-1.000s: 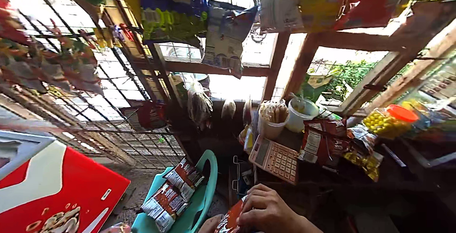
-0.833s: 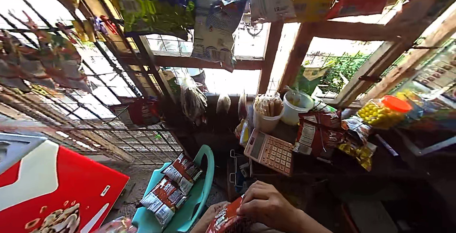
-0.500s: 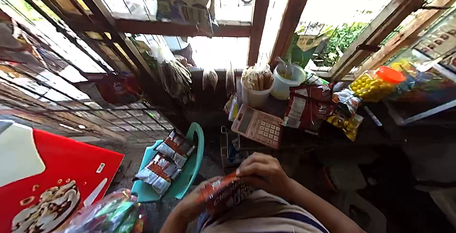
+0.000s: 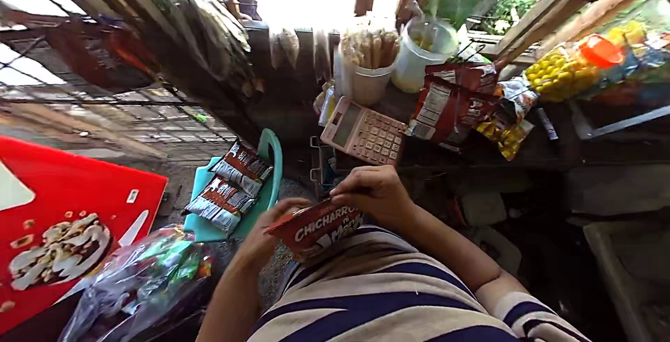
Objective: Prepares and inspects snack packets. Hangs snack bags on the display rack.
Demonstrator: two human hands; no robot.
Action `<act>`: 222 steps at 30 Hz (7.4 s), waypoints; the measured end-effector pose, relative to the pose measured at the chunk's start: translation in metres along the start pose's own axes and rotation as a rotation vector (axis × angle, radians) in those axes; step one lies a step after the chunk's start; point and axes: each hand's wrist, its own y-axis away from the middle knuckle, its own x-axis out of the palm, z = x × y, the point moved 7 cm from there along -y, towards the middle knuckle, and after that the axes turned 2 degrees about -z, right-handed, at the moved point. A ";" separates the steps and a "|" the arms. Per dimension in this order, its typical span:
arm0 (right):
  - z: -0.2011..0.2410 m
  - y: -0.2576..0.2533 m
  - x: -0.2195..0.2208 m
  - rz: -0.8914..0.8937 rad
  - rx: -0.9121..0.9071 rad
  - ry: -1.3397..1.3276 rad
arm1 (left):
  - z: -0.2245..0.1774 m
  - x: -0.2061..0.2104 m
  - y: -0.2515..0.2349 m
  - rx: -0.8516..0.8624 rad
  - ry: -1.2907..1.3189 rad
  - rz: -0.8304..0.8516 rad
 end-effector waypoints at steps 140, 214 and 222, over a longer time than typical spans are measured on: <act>-0.068 0.271 -0.101 0.552 1.418 0.839 | -0.061 -0.166 0.199 0.214 -1.112 -0.738; 0.030 0.037 0.036 0.705 -0.174 0.785 | -0.089 -0.008 0.136 0.445 -0.917 -0.295; 0.036 0.041 0.038 0.692 -0.197 0.801 | -0.086 -0.008 0.137 0.463 -0.908 -0.272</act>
